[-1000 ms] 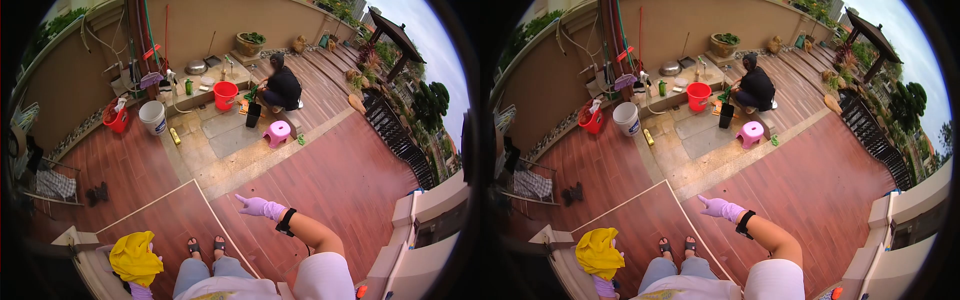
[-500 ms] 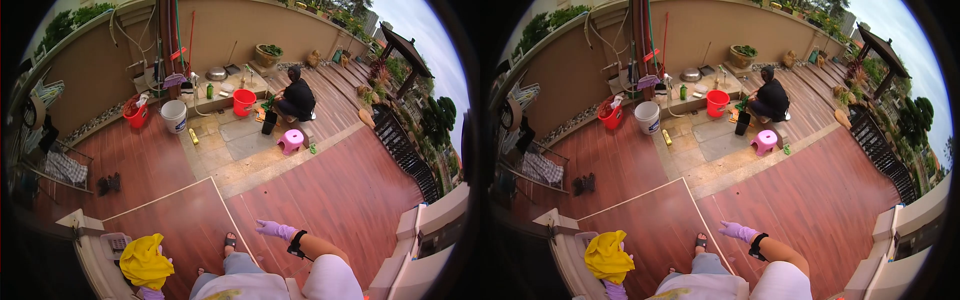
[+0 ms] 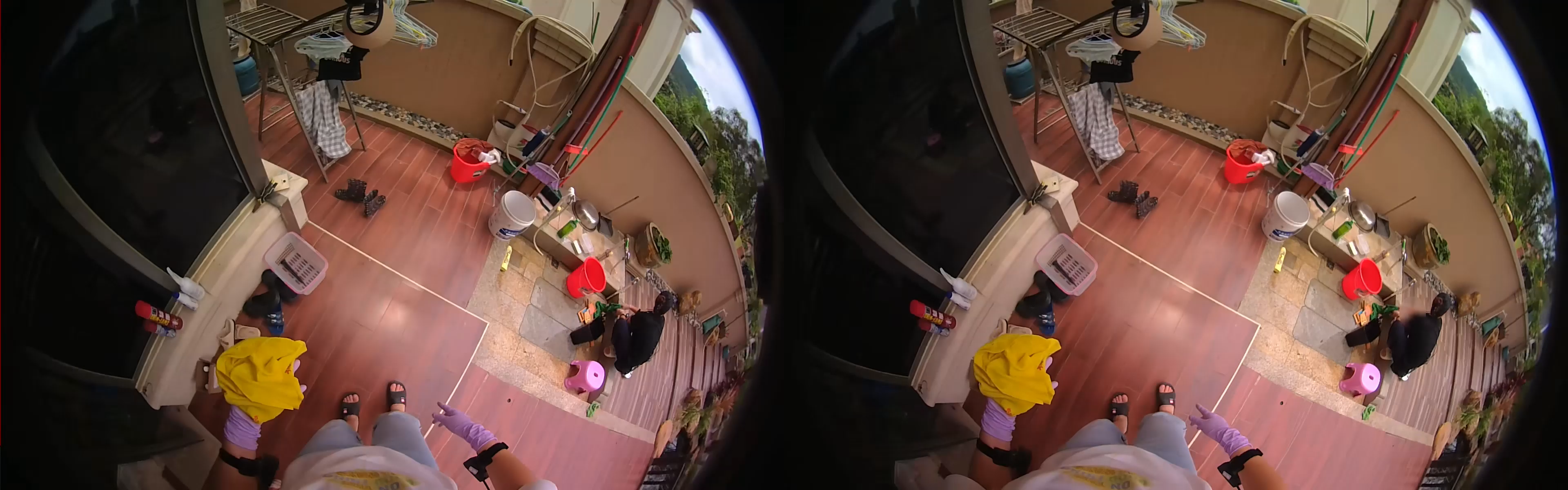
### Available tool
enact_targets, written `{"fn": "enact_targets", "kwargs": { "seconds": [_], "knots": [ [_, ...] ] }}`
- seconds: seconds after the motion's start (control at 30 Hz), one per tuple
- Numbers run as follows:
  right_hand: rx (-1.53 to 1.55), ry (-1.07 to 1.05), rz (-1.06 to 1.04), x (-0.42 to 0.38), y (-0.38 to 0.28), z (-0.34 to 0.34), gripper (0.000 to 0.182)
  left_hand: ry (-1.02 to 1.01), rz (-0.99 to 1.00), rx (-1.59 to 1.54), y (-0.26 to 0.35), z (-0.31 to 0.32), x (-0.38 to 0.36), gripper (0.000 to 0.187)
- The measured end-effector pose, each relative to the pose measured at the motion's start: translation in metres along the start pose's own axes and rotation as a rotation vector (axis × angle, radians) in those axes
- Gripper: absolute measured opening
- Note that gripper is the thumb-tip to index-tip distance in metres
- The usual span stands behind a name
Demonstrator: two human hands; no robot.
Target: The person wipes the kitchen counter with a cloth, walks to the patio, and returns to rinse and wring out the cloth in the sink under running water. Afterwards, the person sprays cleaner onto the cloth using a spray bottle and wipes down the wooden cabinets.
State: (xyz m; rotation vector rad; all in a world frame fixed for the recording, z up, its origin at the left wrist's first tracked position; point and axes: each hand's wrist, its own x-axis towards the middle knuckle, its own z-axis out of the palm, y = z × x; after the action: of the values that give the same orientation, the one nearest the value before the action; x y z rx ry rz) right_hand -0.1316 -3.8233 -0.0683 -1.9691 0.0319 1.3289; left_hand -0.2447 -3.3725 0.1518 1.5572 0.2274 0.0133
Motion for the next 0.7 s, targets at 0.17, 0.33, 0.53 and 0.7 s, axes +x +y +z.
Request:
{"fn": "enact_targets", "kwargs": {
  "seconds": [0.17,0.33,0.53,0.7],
  "knots": [
    [-0.062,-0.119,-0.058,0.048,-0.047,-0.012,0.071,0.288,0.253,1.173,0.037,-0.017,-0.035,0.051],
    [-0.146,-0.221,-0.104,0.118,-0.114,-0.02,0.064,0.583,0.083,1.065,-0.012,-0.015,-0.099,0.055],
    [-0.366,-0.41,-0.268,0.216,-0.185,0.032,0.059,0.964,-0.095,1.215,0.032,0.008,-0.165,0.04],
    [-0.545,-0.505,-0.384,0.204,-0.265,0.127,0.052,1.295,-0.194,1.289,0.029,0.0,-0.23,0.04]
  ]
}}
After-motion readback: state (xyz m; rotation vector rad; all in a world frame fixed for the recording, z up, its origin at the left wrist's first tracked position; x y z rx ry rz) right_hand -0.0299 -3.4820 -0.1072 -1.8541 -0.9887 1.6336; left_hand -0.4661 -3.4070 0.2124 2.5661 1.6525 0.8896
